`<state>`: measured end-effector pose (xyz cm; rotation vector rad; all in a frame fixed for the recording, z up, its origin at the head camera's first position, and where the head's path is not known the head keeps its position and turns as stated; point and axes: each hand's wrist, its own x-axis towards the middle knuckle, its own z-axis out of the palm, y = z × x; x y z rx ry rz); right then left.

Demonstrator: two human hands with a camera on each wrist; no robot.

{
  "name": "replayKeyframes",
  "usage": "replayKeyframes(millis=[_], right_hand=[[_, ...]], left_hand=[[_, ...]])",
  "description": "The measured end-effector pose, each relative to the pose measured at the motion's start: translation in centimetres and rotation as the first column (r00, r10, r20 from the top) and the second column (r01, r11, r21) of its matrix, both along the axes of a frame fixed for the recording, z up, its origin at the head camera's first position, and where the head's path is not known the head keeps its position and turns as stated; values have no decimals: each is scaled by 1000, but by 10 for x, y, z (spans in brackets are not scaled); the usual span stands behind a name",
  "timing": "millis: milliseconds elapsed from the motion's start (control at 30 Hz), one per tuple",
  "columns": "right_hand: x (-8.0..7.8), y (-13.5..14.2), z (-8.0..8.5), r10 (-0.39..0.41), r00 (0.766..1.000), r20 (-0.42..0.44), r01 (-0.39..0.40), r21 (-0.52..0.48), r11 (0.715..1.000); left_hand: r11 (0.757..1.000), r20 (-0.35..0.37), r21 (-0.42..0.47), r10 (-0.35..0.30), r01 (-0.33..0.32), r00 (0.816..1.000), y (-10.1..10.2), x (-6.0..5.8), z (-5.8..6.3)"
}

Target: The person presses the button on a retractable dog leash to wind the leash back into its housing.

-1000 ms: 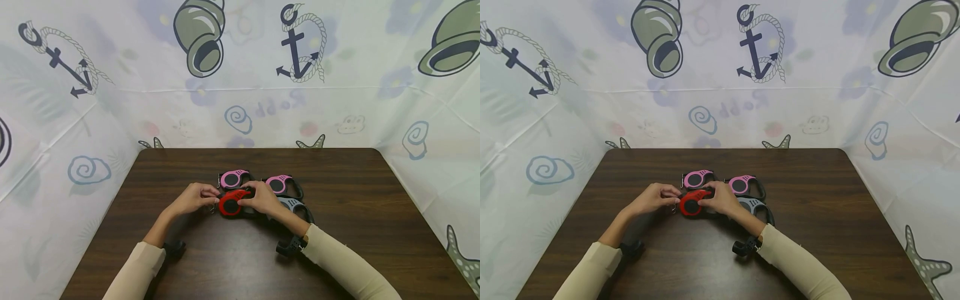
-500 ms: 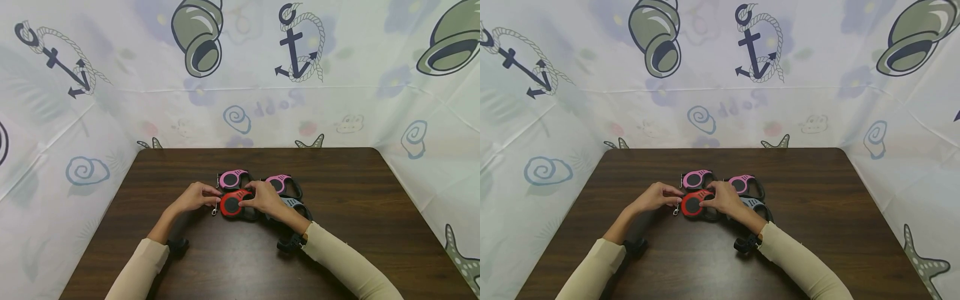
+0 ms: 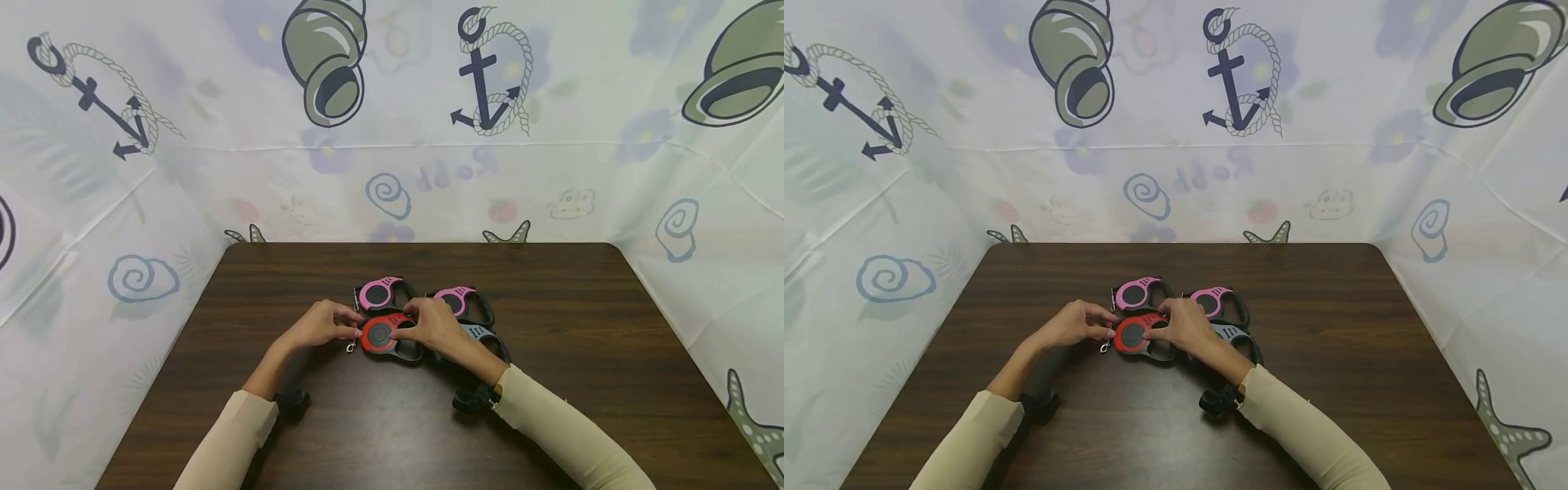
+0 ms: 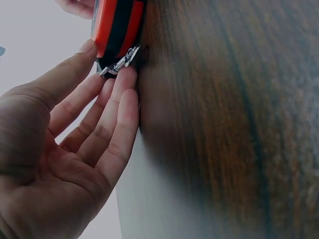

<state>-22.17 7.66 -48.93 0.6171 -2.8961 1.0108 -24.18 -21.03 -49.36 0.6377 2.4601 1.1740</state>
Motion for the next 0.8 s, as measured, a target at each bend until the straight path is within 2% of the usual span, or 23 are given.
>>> replayKeyframes(millis=[233, 467, 633, 800], right_hand=[[2, 1, 0, -31, 999, -24, 32, 27, 999], [6, 12, 6, -27, 997, -76, 25, -36, 999], [8, 30, 14, -24, 990, -140, 19, -39, 999], [4, 56, 15, -15, 986, -167, 8, -44, 999]], left_hand=[[1000, -27, -16, -5, 5, 1000, 0, 0, 1], [1000, -43, -9, -6, 6, 999, -2, -1, -1], [999, -98, -40, 22, -26, 995, -10, -2, 0], [995, -181, -40, 84, -92, 980, -21, -3, -3]])
